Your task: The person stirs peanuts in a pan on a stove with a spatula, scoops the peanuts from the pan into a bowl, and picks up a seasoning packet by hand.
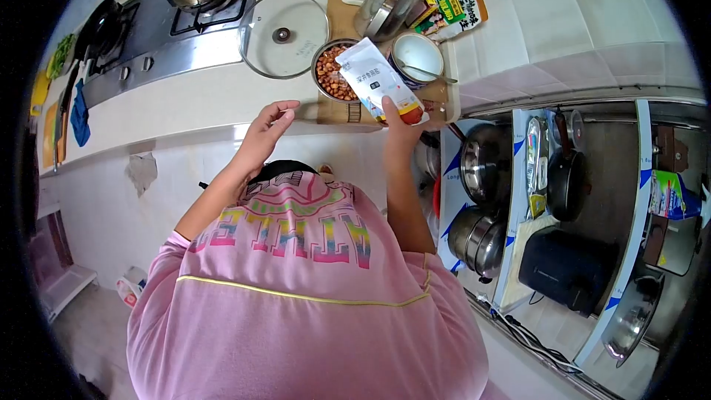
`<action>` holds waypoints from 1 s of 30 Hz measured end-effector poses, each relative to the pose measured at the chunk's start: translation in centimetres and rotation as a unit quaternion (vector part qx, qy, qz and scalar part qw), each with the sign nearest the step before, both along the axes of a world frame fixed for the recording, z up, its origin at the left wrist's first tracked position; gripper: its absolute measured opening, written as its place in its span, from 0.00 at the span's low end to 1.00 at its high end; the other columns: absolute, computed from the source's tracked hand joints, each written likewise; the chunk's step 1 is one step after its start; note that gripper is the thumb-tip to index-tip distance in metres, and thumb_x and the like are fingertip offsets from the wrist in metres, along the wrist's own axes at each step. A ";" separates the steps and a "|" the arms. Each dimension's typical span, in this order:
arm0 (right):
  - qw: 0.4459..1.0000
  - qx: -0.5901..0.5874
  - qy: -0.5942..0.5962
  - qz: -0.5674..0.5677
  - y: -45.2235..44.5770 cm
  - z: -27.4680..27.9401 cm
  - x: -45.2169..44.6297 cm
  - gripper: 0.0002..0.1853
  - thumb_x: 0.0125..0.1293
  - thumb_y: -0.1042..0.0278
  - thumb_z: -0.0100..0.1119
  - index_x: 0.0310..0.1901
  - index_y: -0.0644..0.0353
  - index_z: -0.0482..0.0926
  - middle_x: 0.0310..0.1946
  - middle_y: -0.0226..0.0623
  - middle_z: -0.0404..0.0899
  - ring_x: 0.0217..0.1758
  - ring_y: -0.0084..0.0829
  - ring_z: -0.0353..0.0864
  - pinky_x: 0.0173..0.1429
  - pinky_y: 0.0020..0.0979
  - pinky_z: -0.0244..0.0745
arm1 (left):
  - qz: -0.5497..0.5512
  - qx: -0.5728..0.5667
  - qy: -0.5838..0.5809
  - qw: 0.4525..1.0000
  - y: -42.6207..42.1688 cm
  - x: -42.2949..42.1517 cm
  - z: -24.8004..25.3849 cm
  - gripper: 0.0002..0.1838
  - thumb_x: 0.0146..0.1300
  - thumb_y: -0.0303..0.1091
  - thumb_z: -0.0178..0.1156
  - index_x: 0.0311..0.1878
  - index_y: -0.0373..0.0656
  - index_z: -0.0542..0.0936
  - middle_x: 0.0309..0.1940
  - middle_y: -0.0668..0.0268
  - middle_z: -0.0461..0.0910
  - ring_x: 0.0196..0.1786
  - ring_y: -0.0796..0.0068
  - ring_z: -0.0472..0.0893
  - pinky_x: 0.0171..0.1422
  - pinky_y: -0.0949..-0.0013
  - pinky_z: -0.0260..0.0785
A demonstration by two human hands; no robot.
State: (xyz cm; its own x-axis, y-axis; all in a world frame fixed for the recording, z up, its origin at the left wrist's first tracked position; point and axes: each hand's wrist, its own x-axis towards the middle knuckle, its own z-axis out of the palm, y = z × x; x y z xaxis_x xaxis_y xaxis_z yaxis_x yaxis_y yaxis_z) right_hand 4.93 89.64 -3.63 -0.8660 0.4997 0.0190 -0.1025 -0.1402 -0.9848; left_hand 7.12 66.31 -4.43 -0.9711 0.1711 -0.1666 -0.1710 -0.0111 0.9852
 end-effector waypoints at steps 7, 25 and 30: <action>0.999 0.027 -0.014 -0.043 -1.9 1.8 -1.0 0.27 0.53 0.75 0.65 0.53 0.68 0.64 0.48 0.40 0.72 0.49 0.29 0.74 0.50 0.26 0.72 | 0.001 0.007 -0.006 1.000 -0.3 0.1 0.0 0.18 0.65 0.42 0.52 0.54 0.44 0.73 0.44 0.68 0.70 0.49 0.79 0.66 0.58 0.75 0.56; 0.996 0.016 0.042 -0.083 3.2 0.0 -1.7 0.24 0.50 0.74 0.67 0.49 0.67 0.70 0.42 0.38 0.76 0.39 0.28 0.78 0.34 0.26 0.76 | -0.014 0.001 -0.013 1.000 0.0 -0.1 -0.2 0.18 0.65 0.42 0.52 0.54 0.43 0.73 0.44 0.68 0.70 0.50 0.79 0.66 0.59 0.75 0.55; 0.996 0.008 0.026 -0.083 3.7 -1.4 0.6 0.25 0.50 0.75 0.66 0.51 0.67 0.69 0.43 0.39 0.76 0.42 0.29 0.78 0.37 0.26 0.76 | -0.016 0.008 -0.014 1.000 0.2 -0.2 -0.4 0.18 0.65 0.42 0.52 0.54 0.43 0.73 0.44 0.68 0.70 0.49 0.79 0.66 0.59 0.75 0.56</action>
State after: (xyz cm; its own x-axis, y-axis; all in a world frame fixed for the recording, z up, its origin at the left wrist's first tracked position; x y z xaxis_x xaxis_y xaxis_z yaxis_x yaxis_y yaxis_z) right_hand 5.49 93.34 -4.99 -0.7696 0.6347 0.0701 -0.1733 -0.1020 -0.9796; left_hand 6.90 66.50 -4.79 -0.9600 0.2054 -0.1903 -0.1985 -0.0198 0.9799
